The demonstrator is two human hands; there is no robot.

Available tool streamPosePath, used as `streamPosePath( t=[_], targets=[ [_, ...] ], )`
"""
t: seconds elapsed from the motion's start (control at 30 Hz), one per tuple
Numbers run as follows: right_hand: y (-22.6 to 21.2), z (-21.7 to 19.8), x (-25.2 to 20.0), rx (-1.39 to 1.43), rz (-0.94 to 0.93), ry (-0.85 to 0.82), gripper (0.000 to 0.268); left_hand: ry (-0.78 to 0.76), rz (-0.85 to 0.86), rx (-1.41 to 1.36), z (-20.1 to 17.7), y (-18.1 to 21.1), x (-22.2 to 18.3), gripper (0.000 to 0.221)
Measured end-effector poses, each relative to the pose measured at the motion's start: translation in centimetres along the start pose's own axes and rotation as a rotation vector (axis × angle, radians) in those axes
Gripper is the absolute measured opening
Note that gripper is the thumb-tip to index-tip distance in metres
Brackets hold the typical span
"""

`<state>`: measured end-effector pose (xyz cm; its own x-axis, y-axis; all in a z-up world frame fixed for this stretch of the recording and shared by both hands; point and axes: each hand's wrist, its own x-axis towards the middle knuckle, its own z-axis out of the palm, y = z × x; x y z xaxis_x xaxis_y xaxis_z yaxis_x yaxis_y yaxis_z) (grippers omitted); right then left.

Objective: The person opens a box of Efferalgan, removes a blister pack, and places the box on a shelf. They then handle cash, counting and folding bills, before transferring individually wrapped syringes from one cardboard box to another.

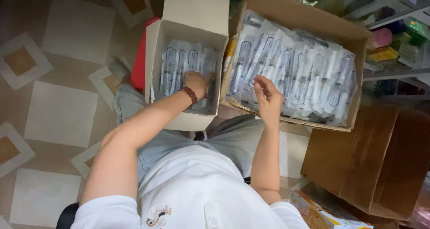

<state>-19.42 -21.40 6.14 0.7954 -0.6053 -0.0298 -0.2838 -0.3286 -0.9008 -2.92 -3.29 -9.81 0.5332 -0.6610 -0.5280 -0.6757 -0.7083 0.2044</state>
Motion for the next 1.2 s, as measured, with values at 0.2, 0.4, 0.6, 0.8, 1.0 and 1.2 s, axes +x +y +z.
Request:
streamPosePath(
  t=[0.2,0.4,0.6,0.8,1.0,1.2],
  targets=[
    [-0.5,-0.3,0.1,0.101,0.008,0.023,0.031,0.104,0.089,-0.110,-6.0,-0.2,-4.5,0.087],
    [1.5,-2.6,0.8,0.552,0.069,0.188,0.024,0.306,0.169,-0.416,-10.7,1.0,-9.1,0.054],
    [4.0,-7.1,4.0,-0.447,0.161,0.238,0.036,0.705,0.369,-0.712,-10.6,6.0,-12.5,0.050],
    [7.3,-6.7,5.4,-0.821,0.129,-0.016,0.061,0.745,0.534,-0.718,-9.6,8.8,-12.8,0.049],
    [8.4,-5.7,6.1,-0.869,0.308,-0.055,0.064,0.684,0.454,-0.652,-9.1,8.9,-12.9,0.042],
    [8.9,-6.2,5.2,-0.824,0.224,0.013,0.052,0.660,0.428,-0.664,-8.6,8.5,-13.1,0.041]
  ],
)
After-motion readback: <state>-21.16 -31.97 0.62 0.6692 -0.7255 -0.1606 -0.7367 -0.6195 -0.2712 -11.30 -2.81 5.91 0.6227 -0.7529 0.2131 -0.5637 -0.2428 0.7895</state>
